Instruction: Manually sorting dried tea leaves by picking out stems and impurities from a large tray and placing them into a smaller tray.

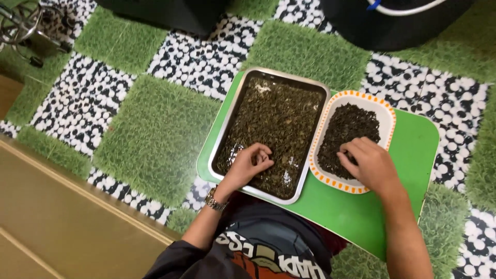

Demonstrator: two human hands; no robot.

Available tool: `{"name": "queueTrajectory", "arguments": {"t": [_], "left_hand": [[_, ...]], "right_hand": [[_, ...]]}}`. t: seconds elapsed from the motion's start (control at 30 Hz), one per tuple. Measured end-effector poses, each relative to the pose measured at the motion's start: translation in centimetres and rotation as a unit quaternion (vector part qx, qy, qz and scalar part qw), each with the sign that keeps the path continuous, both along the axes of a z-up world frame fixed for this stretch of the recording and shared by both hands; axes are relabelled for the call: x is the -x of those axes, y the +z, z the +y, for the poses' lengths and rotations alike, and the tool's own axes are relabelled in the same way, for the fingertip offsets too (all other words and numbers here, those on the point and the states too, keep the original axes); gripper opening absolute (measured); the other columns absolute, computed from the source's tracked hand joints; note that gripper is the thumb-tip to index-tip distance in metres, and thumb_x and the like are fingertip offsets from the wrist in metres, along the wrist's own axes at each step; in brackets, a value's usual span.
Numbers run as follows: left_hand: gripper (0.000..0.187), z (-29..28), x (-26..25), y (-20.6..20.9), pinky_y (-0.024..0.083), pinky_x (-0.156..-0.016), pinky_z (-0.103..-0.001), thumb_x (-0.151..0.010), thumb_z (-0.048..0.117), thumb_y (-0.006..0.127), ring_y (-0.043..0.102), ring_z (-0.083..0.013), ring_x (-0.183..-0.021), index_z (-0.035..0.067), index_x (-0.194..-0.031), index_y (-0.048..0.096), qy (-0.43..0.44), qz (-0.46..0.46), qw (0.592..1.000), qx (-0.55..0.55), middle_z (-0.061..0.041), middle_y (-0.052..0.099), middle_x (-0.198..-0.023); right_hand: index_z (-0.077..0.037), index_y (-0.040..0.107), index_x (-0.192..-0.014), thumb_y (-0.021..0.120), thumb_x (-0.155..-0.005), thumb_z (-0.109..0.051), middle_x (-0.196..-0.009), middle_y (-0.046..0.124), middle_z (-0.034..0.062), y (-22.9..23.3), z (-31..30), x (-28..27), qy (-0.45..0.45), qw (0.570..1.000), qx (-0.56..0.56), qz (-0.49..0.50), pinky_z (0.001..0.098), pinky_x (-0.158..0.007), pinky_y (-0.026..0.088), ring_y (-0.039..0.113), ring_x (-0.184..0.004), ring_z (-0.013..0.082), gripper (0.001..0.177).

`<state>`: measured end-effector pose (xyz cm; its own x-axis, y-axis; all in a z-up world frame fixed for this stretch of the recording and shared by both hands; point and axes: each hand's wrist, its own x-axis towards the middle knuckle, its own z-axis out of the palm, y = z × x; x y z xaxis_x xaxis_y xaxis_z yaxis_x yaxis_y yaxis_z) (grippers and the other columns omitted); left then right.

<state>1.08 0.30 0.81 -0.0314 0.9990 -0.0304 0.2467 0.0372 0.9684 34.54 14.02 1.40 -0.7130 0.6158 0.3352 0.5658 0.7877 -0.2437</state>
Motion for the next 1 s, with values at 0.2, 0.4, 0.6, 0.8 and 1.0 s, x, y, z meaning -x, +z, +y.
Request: {"name": "queueTrajectory", "arguments": {"t": [0.2, 0.4, 0.6, 0.8, 1.0], "left_hand": [[0.013, -0.2, -0.8, 2.0, 0.055, -0.065, -0.033, -0.097, 0.010, 0.070, 0.068, -0.0241, -0.072, 0.004, -0.108, 0.069, -0.004, 0.136, 0.990, -0.035, -0.012, 0.070, -0.085], [0.028, 2.4, 1.0, 5.4, 0.060, -0.079, -0.047, -0.098, 0.018, 0.068, 0.068, -0.0404, -0.092, -0.001, -0.118, 0.064, -0.065, 0.320, 0.941, -0.092, -0.020, 0.064, -0.101], [0.087, 7.3, 0.9, 9.1, 0.039, -0.104, -0.075, -0.088, 0.047, 0.078, 0.035, -0.0609, -0.138, 0.010, -0.155, 0.037, -0.193, 0.461, 0.866, 0.010, -0.031, 0.028, -0.151], [0.096, 10.5, -1.0, 4.8, 0.034, -0.106, -0.077, -0.080, 0.051, 0.082, 0.024, -0.0604, -0.145, 0.014, -0.157, 0.037, -0.253, 0.533, 0.804, 0.075, -0.027, 0.021, -0.162], [0.070, 11.1, -1.3, 2.9, 0.056, -0.092, -0.064, -0.092, 0.034, 0.076, 0.050, -0.0508, -0.129, 0.007, -0.149, 0.045, -0.253, 0.568, 0.783, 0.011, -0.026, 0.041, -0.144]], "right_hand": [[-0.015, 0.072, -0.093, 0.075, -0.095, -0.022, -0.076, 0.062, 0.0000, 0.2, 0.2, -0.2, -0.010, 0.999, 0.001, 0.038, 0.0294, -0.072, 0.056, 0.064, -0.077, 0.0189, 0.007], [-0.012, 0.073, -0.094, 0.075, -0.097, -0.022, -0.079, 0.063, 0.0025, -0.1, -0.1, -0.4, -0.024, 0.999, -0.004, 0.026, 0.0344, -0.072, 0.057, 0.065, -0.081, 0.0221, 0.010], [-0.010, 0.073, -0.094, 0.076, -0.096, -0.021, -0.077, 0.062, 0.0031, 0.3, -0.5, -0.1, -0.043, 0.998, 0.013, 0.037, 0.0344, -0.072, 0.056, 0.065, -0.081, 0.0230, 0.011], [-0.011, 0.073, -0.095, 0.077, -0.094, -0.020, -0.074, 0.061, 0.0026, -0.6, -0.3, 0.1, -0.048, 0.997, 0.030, 0.044, 0.0336, -0.071, 0.056, 0.065, -0.079, 0.0228, 0.010], [-0.011, 0.073, -0.095, 0.076, -0.093, -0.019, -0.072, 0.059, 0.0026, 0.0, -0.4, 0.4, -0.033, 0.998, 0.019, 0.044, 0.0353, -0.070, 0.057, 0.065, -0.077, 0.0236, 0.009]]}}
